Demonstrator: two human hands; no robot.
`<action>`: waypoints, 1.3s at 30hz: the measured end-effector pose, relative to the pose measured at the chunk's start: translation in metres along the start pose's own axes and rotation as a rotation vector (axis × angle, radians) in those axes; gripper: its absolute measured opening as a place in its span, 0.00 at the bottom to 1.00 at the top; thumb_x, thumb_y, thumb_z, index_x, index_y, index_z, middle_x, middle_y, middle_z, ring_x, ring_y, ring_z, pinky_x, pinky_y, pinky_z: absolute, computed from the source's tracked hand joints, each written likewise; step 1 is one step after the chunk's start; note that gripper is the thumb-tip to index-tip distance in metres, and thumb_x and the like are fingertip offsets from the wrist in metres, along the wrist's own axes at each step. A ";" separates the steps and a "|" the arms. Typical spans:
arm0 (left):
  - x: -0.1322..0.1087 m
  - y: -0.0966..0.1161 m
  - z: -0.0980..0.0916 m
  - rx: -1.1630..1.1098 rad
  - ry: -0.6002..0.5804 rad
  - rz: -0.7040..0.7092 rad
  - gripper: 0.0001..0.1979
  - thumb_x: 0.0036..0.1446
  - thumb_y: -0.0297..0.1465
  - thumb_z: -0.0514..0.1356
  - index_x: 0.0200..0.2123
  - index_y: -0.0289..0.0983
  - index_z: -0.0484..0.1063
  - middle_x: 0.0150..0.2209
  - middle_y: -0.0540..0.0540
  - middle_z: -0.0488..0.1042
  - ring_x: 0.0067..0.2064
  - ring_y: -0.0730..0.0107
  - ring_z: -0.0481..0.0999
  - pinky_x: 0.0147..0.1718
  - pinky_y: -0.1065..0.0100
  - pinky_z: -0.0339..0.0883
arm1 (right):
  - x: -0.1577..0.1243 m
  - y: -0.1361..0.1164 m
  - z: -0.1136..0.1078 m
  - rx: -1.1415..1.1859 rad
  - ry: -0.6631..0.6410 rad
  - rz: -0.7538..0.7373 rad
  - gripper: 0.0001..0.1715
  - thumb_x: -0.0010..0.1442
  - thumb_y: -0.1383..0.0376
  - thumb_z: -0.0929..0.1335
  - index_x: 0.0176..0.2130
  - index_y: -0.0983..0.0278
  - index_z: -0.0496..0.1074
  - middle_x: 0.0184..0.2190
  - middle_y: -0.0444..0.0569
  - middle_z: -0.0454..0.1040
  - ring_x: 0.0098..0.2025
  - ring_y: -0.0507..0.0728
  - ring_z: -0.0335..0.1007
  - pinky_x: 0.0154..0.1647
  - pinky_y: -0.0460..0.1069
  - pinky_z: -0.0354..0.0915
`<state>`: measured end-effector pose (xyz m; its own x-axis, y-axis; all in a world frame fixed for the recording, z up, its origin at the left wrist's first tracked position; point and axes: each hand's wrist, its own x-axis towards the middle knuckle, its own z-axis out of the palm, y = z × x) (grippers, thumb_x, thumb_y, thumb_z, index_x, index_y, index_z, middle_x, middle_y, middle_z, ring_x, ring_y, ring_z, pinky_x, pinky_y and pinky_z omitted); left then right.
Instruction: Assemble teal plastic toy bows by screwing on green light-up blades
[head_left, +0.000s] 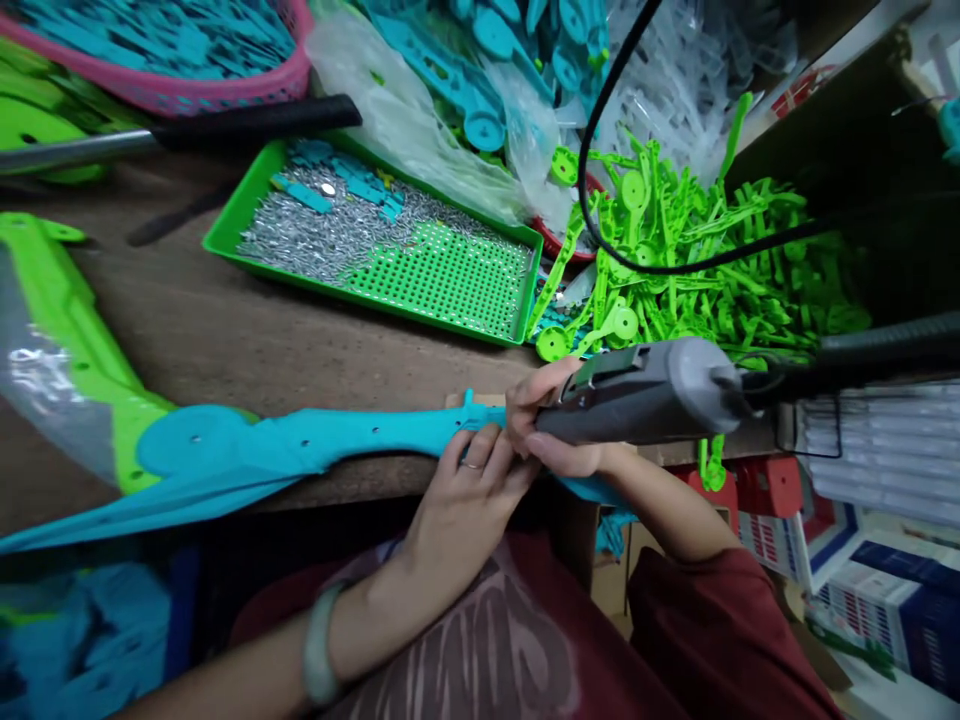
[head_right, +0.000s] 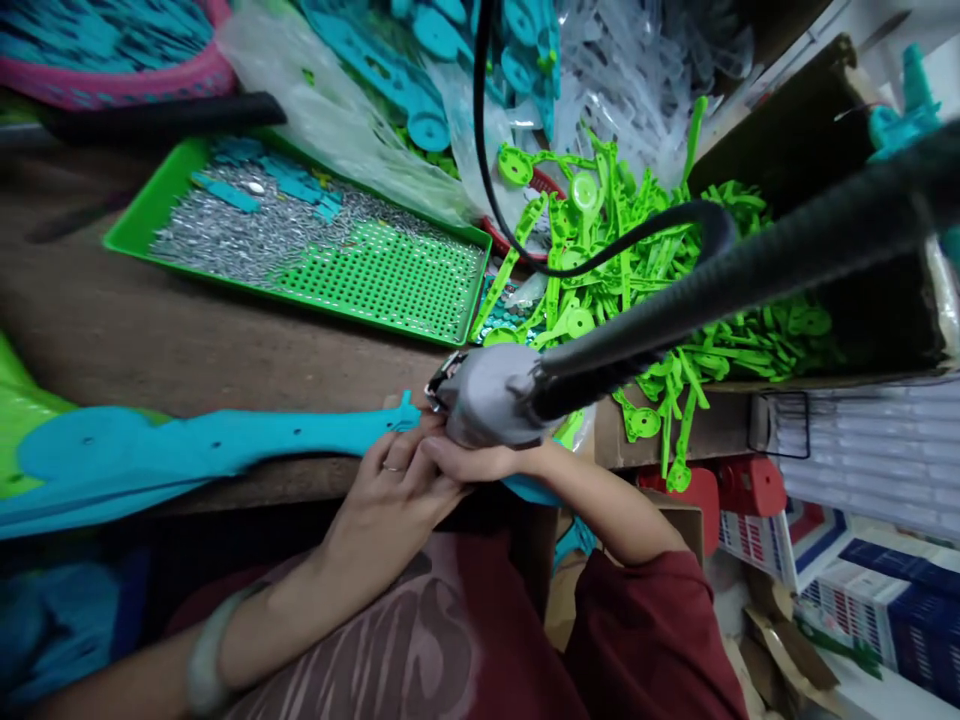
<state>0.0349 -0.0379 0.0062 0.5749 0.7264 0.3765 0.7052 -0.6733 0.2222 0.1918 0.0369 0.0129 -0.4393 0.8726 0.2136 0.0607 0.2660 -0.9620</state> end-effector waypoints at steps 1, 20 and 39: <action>-0.001 0.002 0.002 -0.011 0.002 -0.014 0.16 0.61 0.23 0.58 0.50 0.39 0.78 0.46 0.36 0.76 0.51 0.48 0.73 0.48 0.51 0.68 | 0.001 -0.002 0.000 0.067 -0.047 -0.034 0.23 0.55 0.48 0.72 0.44 0.56 0.66 0.17 0.33 0.63 0.19 0.51 0.64 0.25 0.47 0.70; 0.157 -0.223 -0.037 0.188 -0.390 -0.289 0.12 0.62 0.28 0.58 0.46 0.33 0.77 0.49 0.37 0.76 0.49 0.57 0.77 0.46 0.65 0.69 | -0.029 -0.070 -0.049 0.186 0.594 -0.156 0.17 0.57 0.67 0.70 0.48 0.57 0.72 0.19 0.37 0.69 0.19 0.52 0.66 0.22 0.48 0.68; 0.136 -0.231 -0.049 0.262 -0.407 -0.318 0.13 0.62 0.32 0.57 0.46 0.33 0.75 0.49 0.36 0.73 0.46 0.54 0.79 0.46 0.62 0.70 | 0.115 -0.024 -0.044 0.148 0.578 -0.124 0.18 0.51 0.56 0.73 0.40 0.61 0.70 0.16 0.34 0.68 0.16 0.50 0.65 0.22 0.48 0.65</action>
<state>-0.0699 0.2098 0.0499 0.3946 0.9169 -0.0602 0.9188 -0.3943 0.0180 0.1796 0.1488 0.0681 0.1254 0.9308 0.3433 -0.1032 0.3564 -0.9286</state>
